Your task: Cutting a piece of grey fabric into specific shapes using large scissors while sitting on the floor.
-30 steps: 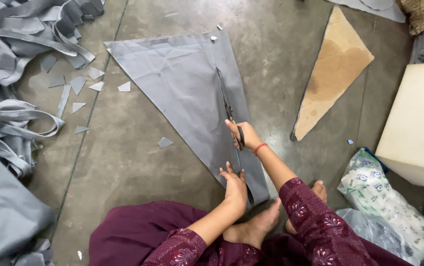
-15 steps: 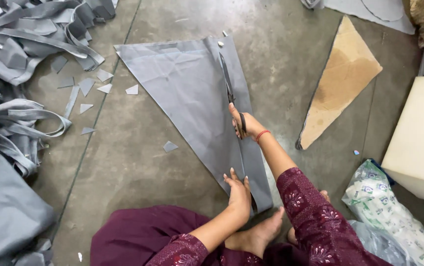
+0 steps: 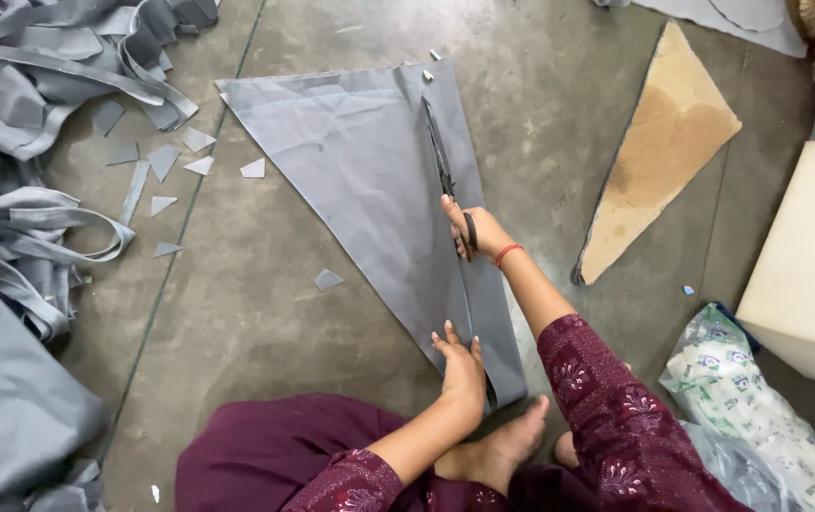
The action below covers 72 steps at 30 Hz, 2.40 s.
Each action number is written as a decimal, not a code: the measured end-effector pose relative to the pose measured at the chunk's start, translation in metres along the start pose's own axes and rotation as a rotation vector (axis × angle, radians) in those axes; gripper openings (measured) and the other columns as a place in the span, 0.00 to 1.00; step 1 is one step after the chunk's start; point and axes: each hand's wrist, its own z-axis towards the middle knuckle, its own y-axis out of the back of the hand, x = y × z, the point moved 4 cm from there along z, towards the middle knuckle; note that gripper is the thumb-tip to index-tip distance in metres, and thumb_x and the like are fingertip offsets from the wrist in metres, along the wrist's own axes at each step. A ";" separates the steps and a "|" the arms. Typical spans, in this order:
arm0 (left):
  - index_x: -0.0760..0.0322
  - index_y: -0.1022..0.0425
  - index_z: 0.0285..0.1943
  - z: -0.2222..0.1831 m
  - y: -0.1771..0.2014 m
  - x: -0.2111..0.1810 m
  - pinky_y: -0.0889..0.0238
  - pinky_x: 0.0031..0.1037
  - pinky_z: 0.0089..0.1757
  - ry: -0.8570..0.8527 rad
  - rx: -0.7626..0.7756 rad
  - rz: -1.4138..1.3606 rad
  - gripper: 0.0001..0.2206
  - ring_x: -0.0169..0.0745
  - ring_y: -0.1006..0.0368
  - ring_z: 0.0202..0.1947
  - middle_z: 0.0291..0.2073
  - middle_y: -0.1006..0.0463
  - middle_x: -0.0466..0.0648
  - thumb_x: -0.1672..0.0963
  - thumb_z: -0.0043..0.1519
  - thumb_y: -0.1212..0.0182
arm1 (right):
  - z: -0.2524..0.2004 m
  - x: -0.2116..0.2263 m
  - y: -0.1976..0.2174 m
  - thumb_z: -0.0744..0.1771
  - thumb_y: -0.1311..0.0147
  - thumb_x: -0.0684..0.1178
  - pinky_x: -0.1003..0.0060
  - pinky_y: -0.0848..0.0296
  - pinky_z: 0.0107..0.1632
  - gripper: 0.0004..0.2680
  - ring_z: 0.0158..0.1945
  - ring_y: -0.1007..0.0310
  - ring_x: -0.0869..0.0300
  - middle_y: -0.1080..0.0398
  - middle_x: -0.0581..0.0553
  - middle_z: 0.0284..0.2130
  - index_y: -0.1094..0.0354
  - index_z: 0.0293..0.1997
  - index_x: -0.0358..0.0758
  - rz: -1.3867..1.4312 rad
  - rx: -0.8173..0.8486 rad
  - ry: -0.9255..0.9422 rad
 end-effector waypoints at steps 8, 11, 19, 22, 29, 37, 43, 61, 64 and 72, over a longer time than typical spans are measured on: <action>0.70 0.54 0.80 -0.002 0.008 0.006 0.44 0.64 0.57 -0.017 0.017 -0.005 0.32 0.83 0.48 0.70 0.67 0.37 0.76 0.52 0.68 0.52 | 0.019 0.039 0.006 0.62 0.58 0.84 0.66 0.34 0.24 0.28 0.19 0.34 0.62 0.39 0.51 0.16 0.38 0.21 0.44 -0.013 0.025 -0.067; 0.74 0.55 0.80 -0.010 0.017 0.012 0.46 0.63 0.57 -0.067 0.057 0.003 0.35 0.83 0.50 0.71 0.67 0.37 0.77 0.50 0.67 0.50 | 0.029 0.044 0.008 0.61 0.58 0.85 0.67 0.35 0.25 0.28 0.19 0.35 0.62 0.40 0.52 0.16 0.40 0.21 0.45 0.010 0.060 -0.063; 0.74 0.55 0.81 -0.012 0.020 0.015 0.47 0.63 0.58 -0.085 0.070 0.008 0.36 0.83 0.50 0.71 0.66 0.36 0.77 0.50 0.67 0.49 | 0.044 0.046 0.005 0.63 0.52 0.80 0.65 0.33 0.24 0.27 0.19 0.34 0.62 0.38 0.50 0.16 0.39 0.19 0.42 -0.002 -0.018 0.037; 0.71 0.55 0.80 -0.007 0.014 0.011 0.46 0.63 0.57 -0.061 0.052 0.029 0.35 0.83 0.49 0.70 0.67 0.38 0.78 0.51 0.67 0.50 | 0.052 0.042 0.003 0.64 0.47 0.74 0.65 0.33 0.23 0.25 0.18 0.34 0.62 0.37 0.50 0.16 0.38 0.19 0.40 0.022 -0.031 0.090; 0.67 0.55 0.81 0.001 0.004 0.004 0.45 0.60 0.56 -0.003 0.052 0.018 0.33 0.82 0.43 0.67 0.70 0.45 0.81 0.52 0.67 0.53 | 0.059 0.036 0.001 0.65 0.45 0.71 0.65 0.32 0.22 0.24 0.16 0.33 0.62 0.35 0.49 0.15 0.36 0.19 0.38 0.008 -0.069 0.087; 0.66 0.55 0.81 0.007 -0.004 -0.002 0.42 0.60 0.56 0.004 0.049 0.026 0.31 0.83 0.43 0.67 0.69 0.46 0.83 0.53 0.69 0.56 | 0.064 0.035 0.002 0.64 0.48 0.75 0.64 0.31 0.22 0.26 0.17 0.31 0.60 0.35 0.47 0.15 0.35 0.20 0.35 -0.031 -0.067 0.069; 0.67 0.55 0.82 -0.004 0.007 0.006 0.40 0.54 0.55 -0.017 0.054 0.067 0.32 0.84 0.38 0.64 0.70 0.46 0.83 0.53 0.68 0.53 | 0.057 0.054 0.005 0.64 0.50 0.77 0.64 0.31 0.24 0.27 0.19 0.32 0.61 0.35 0.48 0.18 0.35 0.22 0.37 -0.001 -0.026 0.033; 0.61 0.55 0.82 0.003 0.000 0.002 0.38 0.53 0.54 0.054 0.046 -0.004 0.30 0.85 0.38 0.63 0.71 0.49 0.81 0.54 0.69 0.57 | 0.075 0.050 0.003 0.65 0.46 0.71 0.63 0.32 0.21 0.25 0.16 0.33 0.60 0.36 0.48 0.14 0.37 0.17 0.36 -0.023 -0.091 0.113; 0.60 0.55 0.82 0.009 -0.009 -0.003 0.37 0.52 0.54 0.055 0.046 0.005 0.30 0.84 0.37 0.63 0.72 0.50 0.81 0.56 0.68 0.55 | 0.076 0.048 0.004 0.65 0.47 0.71 0.63 0.30 0.22 0.26 0.16 0.30 0.60 0.34 0.47 0.13 0.35 0.17 0.35 -0.071 -0.127 0.114; 0.64 0.58 0.82 0.001 0.003 0.006 0.37 0.50 0.55 -0.008 0.094 -0.014 0.33 0.84 0.39 0.64 0.72 0.53 0.83 0.55 0.67 0.52 | 0.057 0.062 0.001 0.62 0.38 0.71 0.62 0.29 0.26 0.25 0.19 0.29 0.58 0.32 0.45 0.17 0.34 0.19 0.35 -0.101 -0.150 0.098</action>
